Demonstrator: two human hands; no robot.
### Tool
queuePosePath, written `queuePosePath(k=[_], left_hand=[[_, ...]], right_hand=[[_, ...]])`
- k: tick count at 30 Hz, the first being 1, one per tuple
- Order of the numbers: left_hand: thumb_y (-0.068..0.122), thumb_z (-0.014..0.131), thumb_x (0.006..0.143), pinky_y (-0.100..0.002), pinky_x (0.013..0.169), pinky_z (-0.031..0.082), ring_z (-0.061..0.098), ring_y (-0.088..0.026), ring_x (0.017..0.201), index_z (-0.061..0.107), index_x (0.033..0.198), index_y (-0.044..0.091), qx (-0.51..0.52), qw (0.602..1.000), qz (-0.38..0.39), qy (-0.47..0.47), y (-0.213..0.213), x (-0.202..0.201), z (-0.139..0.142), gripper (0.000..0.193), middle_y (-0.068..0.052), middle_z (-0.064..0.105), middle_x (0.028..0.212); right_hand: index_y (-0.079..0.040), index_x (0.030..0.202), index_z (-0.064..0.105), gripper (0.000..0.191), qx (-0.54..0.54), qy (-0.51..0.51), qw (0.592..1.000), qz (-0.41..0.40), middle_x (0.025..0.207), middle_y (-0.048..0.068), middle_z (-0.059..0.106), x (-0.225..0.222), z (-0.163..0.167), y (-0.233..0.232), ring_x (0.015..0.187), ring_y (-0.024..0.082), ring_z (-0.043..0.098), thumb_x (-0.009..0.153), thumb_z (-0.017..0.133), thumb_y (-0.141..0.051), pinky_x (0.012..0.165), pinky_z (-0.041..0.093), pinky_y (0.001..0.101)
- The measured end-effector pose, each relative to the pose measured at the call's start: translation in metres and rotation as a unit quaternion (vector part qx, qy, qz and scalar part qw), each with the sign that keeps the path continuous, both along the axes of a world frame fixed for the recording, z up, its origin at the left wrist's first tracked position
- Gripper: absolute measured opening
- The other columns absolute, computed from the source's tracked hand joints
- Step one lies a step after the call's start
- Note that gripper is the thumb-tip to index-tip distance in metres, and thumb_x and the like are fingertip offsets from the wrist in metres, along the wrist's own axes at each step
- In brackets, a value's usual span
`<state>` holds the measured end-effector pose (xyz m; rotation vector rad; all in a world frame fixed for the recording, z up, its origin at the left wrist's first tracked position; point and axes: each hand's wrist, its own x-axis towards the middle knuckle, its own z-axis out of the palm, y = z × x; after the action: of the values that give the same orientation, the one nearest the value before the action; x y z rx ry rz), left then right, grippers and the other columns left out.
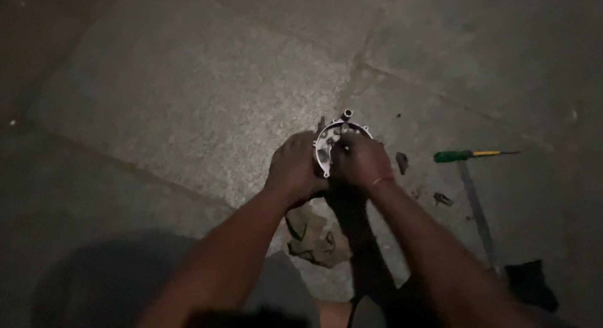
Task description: The person cleans a circular metal mechanical part by hand using a cloth. They repeatedly wipe the inner surfaces and edges of the component while holding it steady with the other hand.
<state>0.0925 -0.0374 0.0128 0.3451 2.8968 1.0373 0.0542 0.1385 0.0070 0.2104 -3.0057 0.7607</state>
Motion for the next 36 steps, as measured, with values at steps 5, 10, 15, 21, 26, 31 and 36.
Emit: queuePosePath(k=[5,10,15,21,26,31,36], left_hand=[[0.040,0.094,0.055,-0.053,0.106,0.037,0.045,-0.039,0.133,0.050,0.135,0.008,0.044,0.999,-0.005,-0.002,-0.002,0.004,0.000,0.097,-0.017,0.053,0.135],[0.033,0.089,0.057,-0.050,0.110,0.041,0.049,-0.037,0.134,0.052,0.135,0.009,0.014,1.000,0.000,0.008,-0.002,0.005,-0.003,0.090,-0.015,0.057,0.136],[0.037,0.093,0.054,-0.052,0.108,0.038,0.045,-0.039,0.134,0.050,0.134,0.007,0.019,1.000,-0.003,0.004,-0.004,0.005,-0.006,0.096,-0.018,0.055,0.135],[0.032,0.087,0.066,-0.051,0.114,0.039,0.047,-0.037,0.139,0.051,0.141,0.012,0.011,1.000,-0.002,0.025,-0.001,0.004,-0.011,0.085,-0.014,0.056,0.142],[0.042,0.095,0.055,-0.055,0.111,0.033,0.039,-0.040,0.138,0.042,0.141,0.005,0.013,1.000,0.005,0.005,0.000,0.003,-0.008,0.107,-0.020,0.048,0.143],[0.035,0.089,0.061,-0.049,0.113,0.040,0.047,-0.036,0.137,0.051,0.136,0.010,-0.020,0.998,0.006,-0.056,0.001,0.000,-0.001,0.087,-0.015,0.055,0.139],[0.035,0.092,0.056,-0.050,0.109,0.039,0.047,-0.038,0.134,0.049,0.134,0.006,0.007,1.000,0.000,0.014,0.002,0.003,-0.006,0.094,-0.017,0.055,0.135]], right_hand=[[-0.011,0.103,0.077,0.034,0.005,-0.043,0.998,-0.050,0.101,0.019,0.075,-0.011,0.003,0.010,0.098,0.039,0.072,0.083,0.075,-0.038,0.085,0.057,0.0481],[-0.011,0.102,0.077,0.027,-0.008,0.021,1.000,0.004,0.098,0.019,0.075,0.000,-0.015,0.007,0.092,0.042,0.071,0.083,0.070,-0.029,0.082,0.056,0.0519],[-0.013,0.103,0.076,0.028,-0.008,0.000,0.998,-0.054,0.097,0.019,0.074,0.001,-0.012,0.006,0.092,0.043,0.070,0.084,0.071,-0.032,0.079,0.056,0.0524],[-0.012,0.101,0.075,0.024,-0.023,0.018,0.998,-0.064,0.099,0.019,0.075,0.018,-0.016,-0.004,0.092,0.042,0.071,0.085,0.071,-0.029,0.080,0.057,0.0520],[-0.013,0.104,0.076,0.027,-0.011,0.020,0.995,-0.095,0.099,0.020,0.074,0.012,-0.009,0.004,0.093,0.042,0.071,0.085,0.071,-0.031,0.079,0.057,0.0516],[-0.015,0.102,0.077,0.026,-0.028,0.017,0.998,-0.054,0.095,0.020,0.075,0.014,-0.012,0.000,0.088,0.042,0.071,0.082,0.070,-0.029,0.078,0.056,0.0528],[-0.011,0.099,0.075,0.023,0.013,0.042,0.996,-0.075,0.094,0.022,0.074,0.011,-0.018,0.004,0.089,0.043,0.070,0.086,0.070,-0.029,0.079,0.056,0.0535]])
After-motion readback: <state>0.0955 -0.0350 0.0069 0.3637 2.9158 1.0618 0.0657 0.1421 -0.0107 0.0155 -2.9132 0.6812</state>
